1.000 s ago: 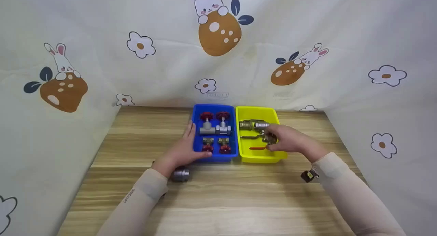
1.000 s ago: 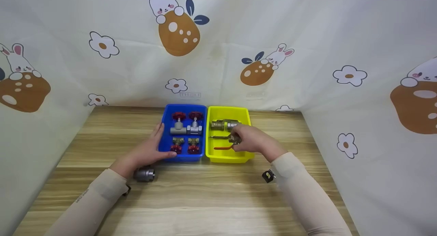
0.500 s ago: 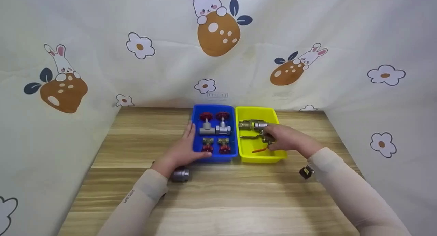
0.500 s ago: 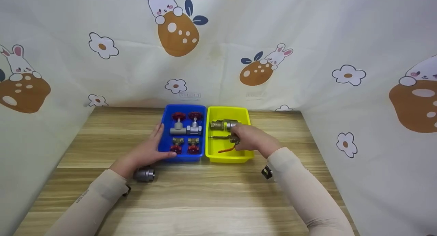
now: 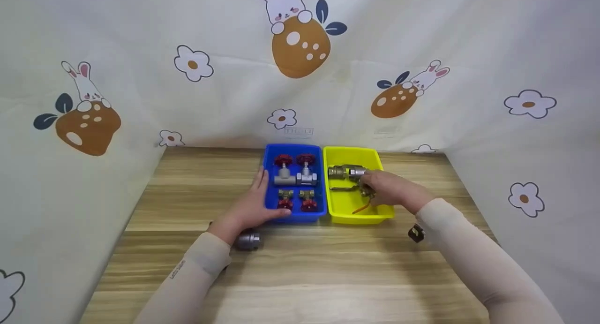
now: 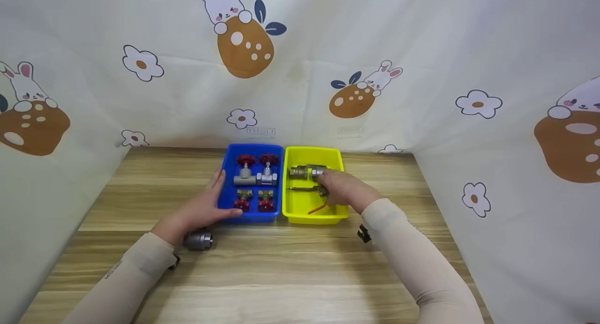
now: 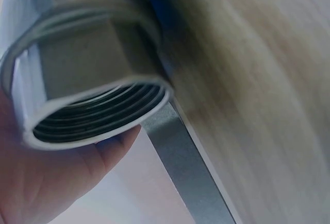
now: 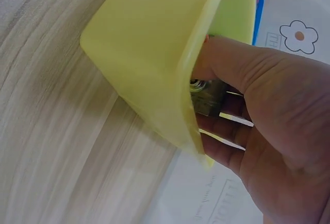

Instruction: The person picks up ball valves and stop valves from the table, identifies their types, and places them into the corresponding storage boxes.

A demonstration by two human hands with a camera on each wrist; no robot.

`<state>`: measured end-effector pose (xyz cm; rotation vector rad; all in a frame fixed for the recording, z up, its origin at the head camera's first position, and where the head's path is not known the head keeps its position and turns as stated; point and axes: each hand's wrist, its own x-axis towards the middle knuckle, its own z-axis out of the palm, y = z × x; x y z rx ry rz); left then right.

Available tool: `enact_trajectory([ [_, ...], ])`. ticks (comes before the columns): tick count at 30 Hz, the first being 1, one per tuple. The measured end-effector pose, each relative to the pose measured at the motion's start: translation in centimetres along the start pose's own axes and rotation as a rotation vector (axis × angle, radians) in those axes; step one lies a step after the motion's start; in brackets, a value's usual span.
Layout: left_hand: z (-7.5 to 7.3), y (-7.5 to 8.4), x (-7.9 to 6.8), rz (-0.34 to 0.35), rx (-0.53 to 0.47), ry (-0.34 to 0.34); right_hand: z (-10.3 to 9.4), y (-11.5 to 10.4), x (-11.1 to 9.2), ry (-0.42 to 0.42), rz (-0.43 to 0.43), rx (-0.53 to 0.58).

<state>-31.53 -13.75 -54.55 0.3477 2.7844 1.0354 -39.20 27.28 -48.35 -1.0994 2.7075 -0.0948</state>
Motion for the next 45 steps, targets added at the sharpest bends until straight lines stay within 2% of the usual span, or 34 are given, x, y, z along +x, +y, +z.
enact_trajectory([
  [13, -0.1, 0.2, -0.1, -0.01, 0.005, -0.009, 0.8, 0.2, 0.5, 0.016, 0.004, -0.095],
  [20, -0.1, 0.1, 0.0, -0.007, 0.006, -0.009, 1.3, 0.4, 0.5, 0.039, 0.005, -0.107],
  [29, -0.2, 0.1, 0.0, 0.003, 0.022, 0.002, 1.3, 0.3, 0.8, 0.007, -0.005, -0.109],
  [45, -0.2, 0.1, -0.1, -0.024, 0.007, -0.011, 1.3, 0.1, 1.2, -0.054, 0.042, -0.093],
])
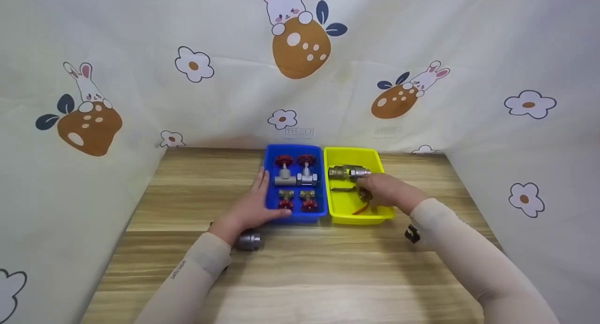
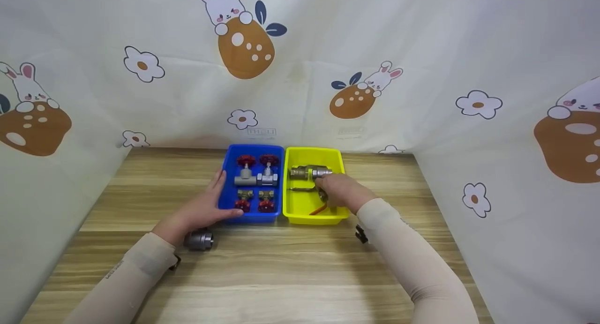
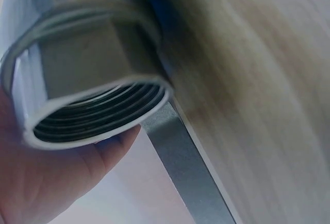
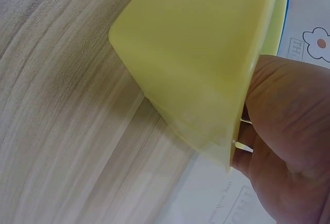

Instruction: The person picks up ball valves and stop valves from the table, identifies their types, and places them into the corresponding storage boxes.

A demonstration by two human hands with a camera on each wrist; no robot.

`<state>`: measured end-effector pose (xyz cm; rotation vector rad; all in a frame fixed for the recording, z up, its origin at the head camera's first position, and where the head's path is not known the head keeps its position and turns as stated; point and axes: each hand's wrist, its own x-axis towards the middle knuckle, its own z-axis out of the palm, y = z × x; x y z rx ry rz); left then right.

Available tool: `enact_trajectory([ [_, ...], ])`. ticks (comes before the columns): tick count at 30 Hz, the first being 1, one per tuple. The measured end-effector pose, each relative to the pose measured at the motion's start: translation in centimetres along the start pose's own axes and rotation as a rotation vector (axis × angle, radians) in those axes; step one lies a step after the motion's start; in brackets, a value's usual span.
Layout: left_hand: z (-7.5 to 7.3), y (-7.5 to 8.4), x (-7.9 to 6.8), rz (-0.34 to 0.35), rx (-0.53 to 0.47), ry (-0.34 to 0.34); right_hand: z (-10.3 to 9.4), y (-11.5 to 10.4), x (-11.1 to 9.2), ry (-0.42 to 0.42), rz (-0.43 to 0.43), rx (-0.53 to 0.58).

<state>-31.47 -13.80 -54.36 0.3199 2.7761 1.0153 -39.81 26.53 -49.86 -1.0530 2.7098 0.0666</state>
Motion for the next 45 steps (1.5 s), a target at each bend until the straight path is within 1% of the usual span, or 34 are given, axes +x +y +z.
enact_trajectory([
  [4, -0.06, 0.07, -0.07, 0.004, 0.002, -0.002, -0.01, -0.05, 0.07, -0.008, 0.011, -0.001],
  [9, -0.09, 0.13, -0.15, 0.011, -0.011, -0.001, 0.11, -0.09, 0.06, -0.002, 0.0, -0.026],
  [14, -0.15, 0.27, -0.3, 0.028, -0.04, -0.002, 0.12, -0.1, -0.04, 0.025, -0.019, -0.05],
  [25, -0.17, 0.27, -0.25, 0.026, -0.026, -0.002, 0.61, 0.48, 0.07, 0.063, -0.031, -0.041],
  [32, -0.2, 0.39, -0.27, 0.019, -0.022, -0.001, 0.57, 0.46, 0.0, 0.111, -0.05, -0.06],
  [37, -0.21, 0.39, -0.27, 0.02, -0.02, -0.001, 0.72, 0.55, 0.09, 0.121, -0.045, -0.072],
  [45, 0.07, 0.1, -0.12, 0.027, -0.024, 0.008, 0.82, 0.47, 0.07, 0.156, -0.065, -0.075],
])
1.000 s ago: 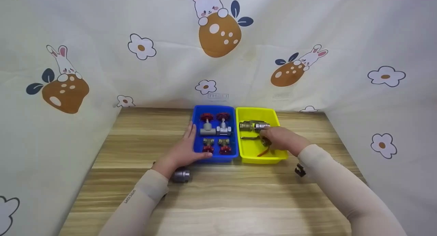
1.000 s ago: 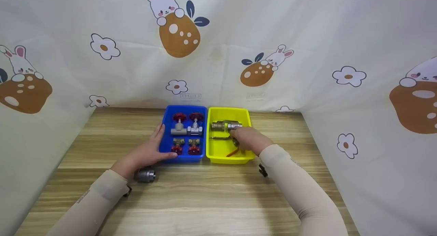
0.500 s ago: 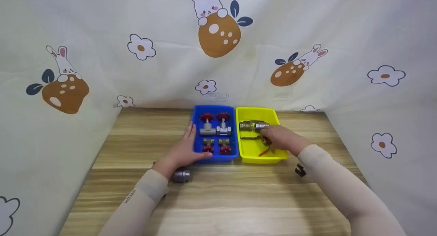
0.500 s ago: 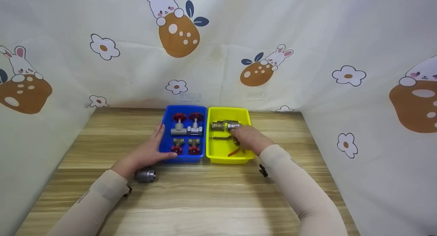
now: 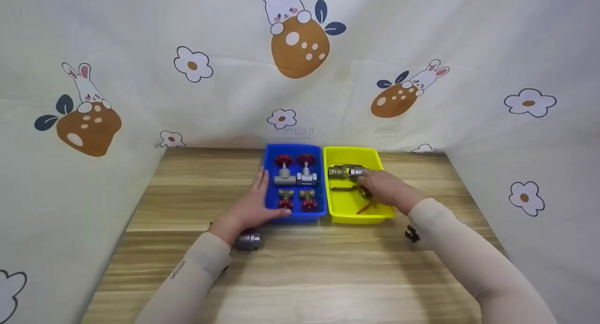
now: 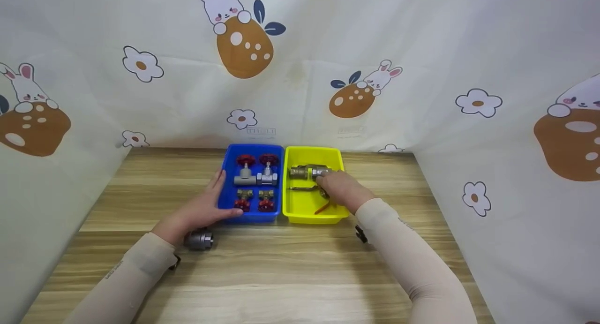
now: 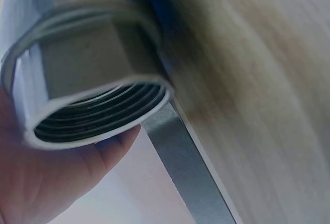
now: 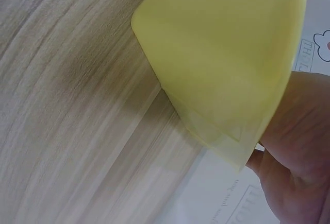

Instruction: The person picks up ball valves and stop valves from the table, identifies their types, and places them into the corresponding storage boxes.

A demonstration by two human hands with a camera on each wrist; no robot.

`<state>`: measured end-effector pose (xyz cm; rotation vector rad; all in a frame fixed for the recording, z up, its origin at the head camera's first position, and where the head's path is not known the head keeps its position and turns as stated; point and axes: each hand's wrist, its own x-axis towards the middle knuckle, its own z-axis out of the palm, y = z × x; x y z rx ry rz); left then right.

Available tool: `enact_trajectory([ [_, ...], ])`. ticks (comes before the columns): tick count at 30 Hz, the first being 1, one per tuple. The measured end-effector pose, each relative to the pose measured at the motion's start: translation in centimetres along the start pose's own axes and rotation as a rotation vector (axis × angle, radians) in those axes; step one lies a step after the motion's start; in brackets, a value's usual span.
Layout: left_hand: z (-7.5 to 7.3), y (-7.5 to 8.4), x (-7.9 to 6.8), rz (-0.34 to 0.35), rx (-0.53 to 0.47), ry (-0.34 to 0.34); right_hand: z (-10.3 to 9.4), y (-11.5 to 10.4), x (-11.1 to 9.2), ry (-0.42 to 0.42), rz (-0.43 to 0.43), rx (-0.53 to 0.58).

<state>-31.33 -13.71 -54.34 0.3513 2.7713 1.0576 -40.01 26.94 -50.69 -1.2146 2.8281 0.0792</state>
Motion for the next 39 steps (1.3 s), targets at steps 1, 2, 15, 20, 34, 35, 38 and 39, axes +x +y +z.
enact_trajectory([
  [1, 0.0, 0.0, 0.0, -0.001, -0.002, 0.0, 0.0, 0.0, 0.0, 0.001, 0.001, -0.003],
  [2, 0.0, 0.0, 0.0, -0.001, -0.003, -0.001, -0.1, -0.1, 0.0, 0.001, 0.002, -0.004],
  [15, -0.2, 0.1, 0.0, -0.006, 0.002, -0.005, -0.1, -0.2, 0.0, 0.011, 0.021, -0.003],
  [20, -0.2, 0.1, 0.1, -0.006, 0.011, -0.007, -0.4, -0.1, -0.2, 0.005, 0.012, -0.001],
  [34, -0.2, 0.1, -0.1, -0.003, 0.009, -0.007, -0.6, 0.1, -3.7, 0.165, 0.324, 0.348],
  [35, -0.2, 0.1, -0.1, -0.005, 0.009, -0.008, -0.4, 0.0, -4.0, 0.174, 0.351, 0.364],
  [38, -0.2, 0.1, 0.0, -0.004, 0.008, -0.008, 0.4, -0.1, -4.9, 0.209, 0.404, 0.389],
  [39, -0.2, 0.1, -0.1, -0.004, 0.009, -0.008, 0.8, -0.1, -5.2, 0.218, 0.409, 0.394],
])
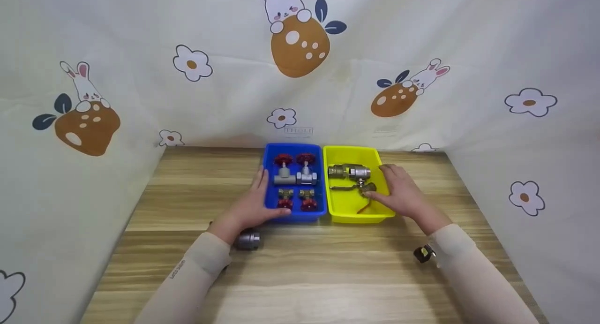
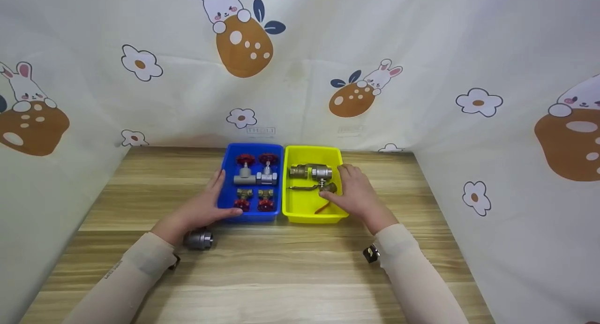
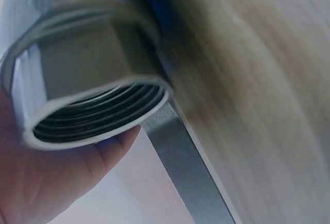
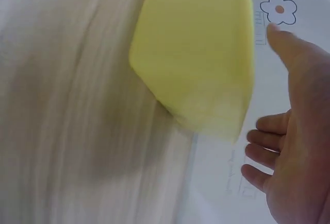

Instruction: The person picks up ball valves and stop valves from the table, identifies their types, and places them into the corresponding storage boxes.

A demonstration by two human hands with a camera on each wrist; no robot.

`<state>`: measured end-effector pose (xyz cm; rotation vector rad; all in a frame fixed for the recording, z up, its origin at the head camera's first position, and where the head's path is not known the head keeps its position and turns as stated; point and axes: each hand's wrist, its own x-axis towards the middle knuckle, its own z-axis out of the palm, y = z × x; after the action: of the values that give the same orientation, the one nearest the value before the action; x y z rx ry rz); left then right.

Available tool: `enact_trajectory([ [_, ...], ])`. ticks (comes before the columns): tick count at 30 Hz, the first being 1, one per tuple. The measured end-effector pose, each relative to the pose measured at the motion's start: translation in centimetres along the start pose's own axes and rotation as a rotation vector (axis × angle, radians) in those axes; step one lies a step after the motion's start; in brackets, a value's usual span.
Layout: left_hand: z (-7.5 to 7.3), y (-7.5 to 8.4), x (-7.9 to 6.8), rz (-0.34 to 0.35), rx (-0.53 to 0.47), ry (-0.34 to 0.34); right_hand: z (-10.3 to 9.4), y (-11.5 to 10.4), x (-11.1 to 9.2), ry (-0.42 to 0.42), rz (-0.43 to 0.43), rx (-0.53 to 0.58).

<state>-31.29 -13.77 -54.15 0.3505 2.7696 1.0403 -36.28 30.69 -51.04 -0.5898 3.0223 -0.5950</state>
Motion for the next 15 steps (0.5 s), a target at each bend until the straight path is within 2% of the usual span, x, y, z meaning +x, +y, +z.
enact_trajectory([
  [6, 0.0, 0.0, 0.1, -0.002, -0.006, 0.002, 1.3, 0.8, -1.5, -0.021, 0.008, 0.08],
  [15, 0.0, 0.0, 0.0, -0.01, -0.001, -0.001, 2.8, 1.2, -2.3, -0.074, 0.023, 0.161],
])
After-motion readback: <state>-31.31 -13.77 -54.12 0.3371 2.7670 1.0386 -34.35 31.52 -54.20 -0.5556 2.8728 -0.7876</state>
